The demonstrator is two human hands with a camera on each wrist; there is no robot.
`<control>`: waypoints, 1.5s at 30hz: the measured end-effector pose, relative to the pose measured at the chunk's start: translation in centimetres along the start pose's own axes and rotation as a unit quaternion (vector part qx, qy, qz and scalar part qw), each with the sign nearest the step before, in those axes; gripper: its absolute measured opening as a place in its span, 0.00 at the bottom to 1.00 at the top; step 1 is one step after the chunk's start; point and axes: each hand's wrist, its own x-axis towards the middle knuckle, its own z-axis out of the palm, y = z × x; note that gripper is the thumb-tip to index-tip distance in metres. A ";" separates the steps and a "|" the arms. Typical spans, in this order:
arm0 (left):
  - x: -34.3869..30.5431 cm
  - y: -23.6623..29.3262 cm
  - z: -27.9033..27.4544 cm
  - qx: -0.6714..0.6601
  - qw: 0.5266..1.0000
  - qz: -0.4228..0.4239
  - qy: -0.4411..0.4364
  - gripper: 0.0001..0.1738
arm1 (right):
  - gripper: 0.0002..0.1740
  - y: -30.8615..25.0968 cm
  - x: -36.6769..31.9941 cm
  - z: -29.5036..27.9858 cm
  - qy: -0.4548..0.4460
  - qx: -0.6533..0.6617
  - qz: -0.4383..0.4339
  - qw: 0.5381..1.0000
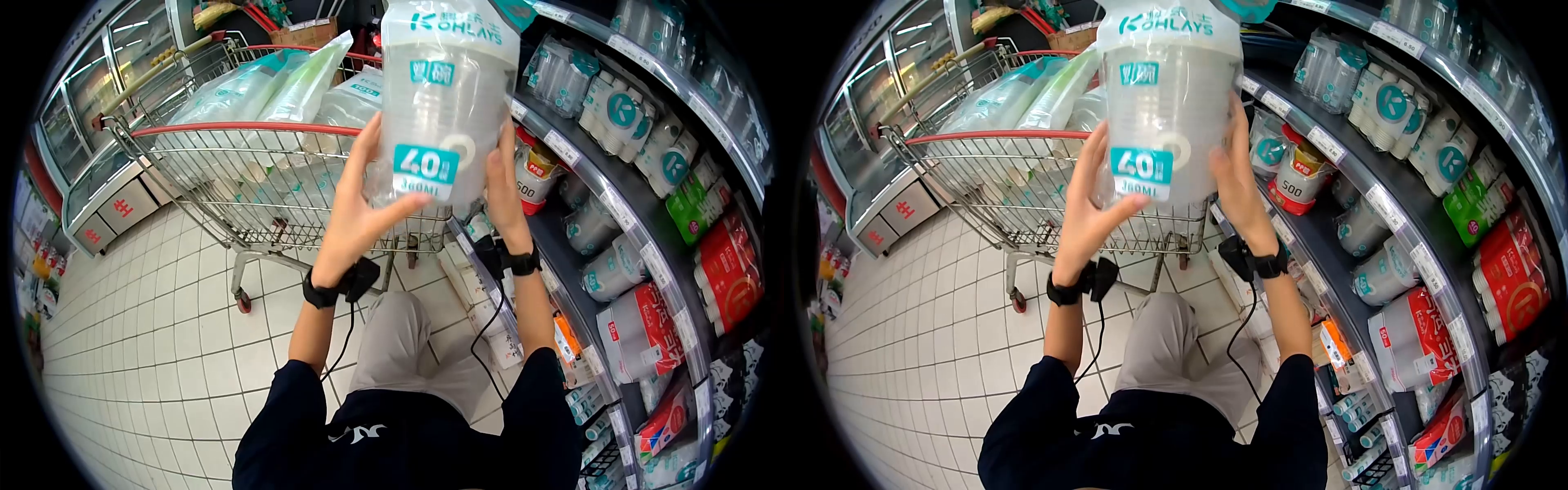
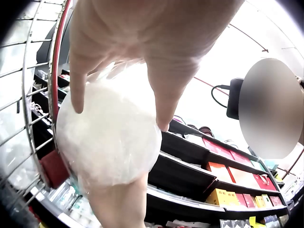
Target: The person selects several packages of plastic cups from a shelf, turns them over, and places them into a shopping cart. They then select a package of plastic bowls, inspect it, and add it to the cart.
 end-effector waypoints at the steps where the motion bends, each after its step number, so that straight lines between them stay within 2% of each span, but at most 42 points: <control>1: 1.0 0.6 -0.2 0.011 1.000 0.024 -0.011 0.50 | 0.43 0.1 0.8 -0.3 -0.005 -0.037 -0.025 0.999; 4: 4.2 0.8 -0.9 0.027 0.999 0.016 -0.014 0.47 | 0.37 1.4 3.3 -0.7 0.031 -0.016 -0.003 0.999; 6: 5.5 1.4 -0.8 -0.018 1.000 0.012 -0.017 0.44 | 0.38 2.4 5.1 -1.0 0.038 0.002 -0.006 0.999; 8: 7.0 0.6 -1.1 0.064 0.998 0.010 -0.016 0.43 | 0.38 2.8 6.0 -1.1 0.046 0.017 -0.010 0.999; 10: 7.6 -0.1 -1.2 0.098 0.995 0.020 -0.009 0.39 | 0.39 2.7 6.4 -0.9 0.044 -0.004 0.046 0.998; 12: 7.8 -0.5 -1.5 0.144 0.988 -0.050 -0.015 0.41 | 0.39 3.5 6.2 -0.3 0.058 -0.014 0.071 0.996; 13: 7.9 -0.7 -1.8 0.197 0.977 -0.079 -0.019 0.37 | 0.38 4.1 6.1 -0.2 0.070 -0.023 0.096 0.993; 17: 8.1 -1.9 -2.2 0.296 0.948 -0.117 0.004 0.34 | 0.34 5.2 5.8 -0.3 0.041 -0.048 0.138 0.988; 20: 7.8 -2.3 -2.2 0.329 0.940 -0.083 0.031 0.33 | 0.33 5.8 5.8 -0.3 0.042 -0.064 0.124 0.989; 22: 7.6 -3.6 -2.3 0.379 0.924 0.029 0.036 0.32 | 0.32 5.8 5.8 -0.5 0.059 -0.052 0.143 0.987; 24: 7.6 -4.4 -2.2 0.392 0.918 0.030 0.062 0.32 | 0.31 5.9 5.4 -0.3 0.067 -0.051 0.126 0.988; 25: 7.6 -4.2 -2.1 0.383 0.921 0.003 0.072 0.32 | 0.31 6.2 5.1 -0.1 0.066 -0.050 0.128 0.988; 27: 7.7 -4.1 -2.0 0.371 0.925 -0.026 0.081 0.32 | 0.29 6.5 4.6 0.3 0.099 -0.072 0.078 0.989; 29: 7.8 -4.1 -2.1 0.352 0.931 -0.060 0.079 0.32 | 0.28 6.1 4.2 0.6 0.106 -0.060 0.078 0.990; 34: 7.5 -3.4 -1.7 0.351 0.930 -0.061 0.093 0.30 | 0.28 6.7 3.7 1.6 0.139 -0.088 0.028 0.986; 37: 7.6 -3.7 -1.8 0.327 0.938 -0.043 0.109 0.28 | 0.28 6.0 3.5 1.6 0.136 -0.109 0.050 0.983; 38: 7.5 -3.9 -1.7 0.323 0.940 -0.042 0.104 0.28 | 0.30 6.2 3.4 1.4 0.123 -0.120 0.085 0.981; 40: 7.4 -4.2 -1.4 0.382 0.913 -0.014 0.139 0.28 | 0.33 6.8 3.4 2.0 0.175 -0.143 -0.012 0.974; 41: 7.3 -4.1 -1.2 0.399 0.907 -0.029 0.135 0.31 | 0.38 7.0 3.3 2.0 0.189 -0.148 -0.033 0.970; 42: 7.3 -3.7 -0.9 0.394 0.910 -0.026 0.126 0.31 | 0.42 7.1 3.3 1.8 0.174 -0.167 -0.049 0.969; 44: 7.4 -3.5 -0.5 0.404 0.901 -0.062 0.144 0.35 | 0.44 7.4 3.1 1.9 0.208 -0.143 -0.048 0.966; 45: 7.4 -3.9 -0.4 0.411 0.898 -0.030 0.154 0.39 | 0.45 7.3 3.0 1.9 0.217 -0.138 -0.051 0.965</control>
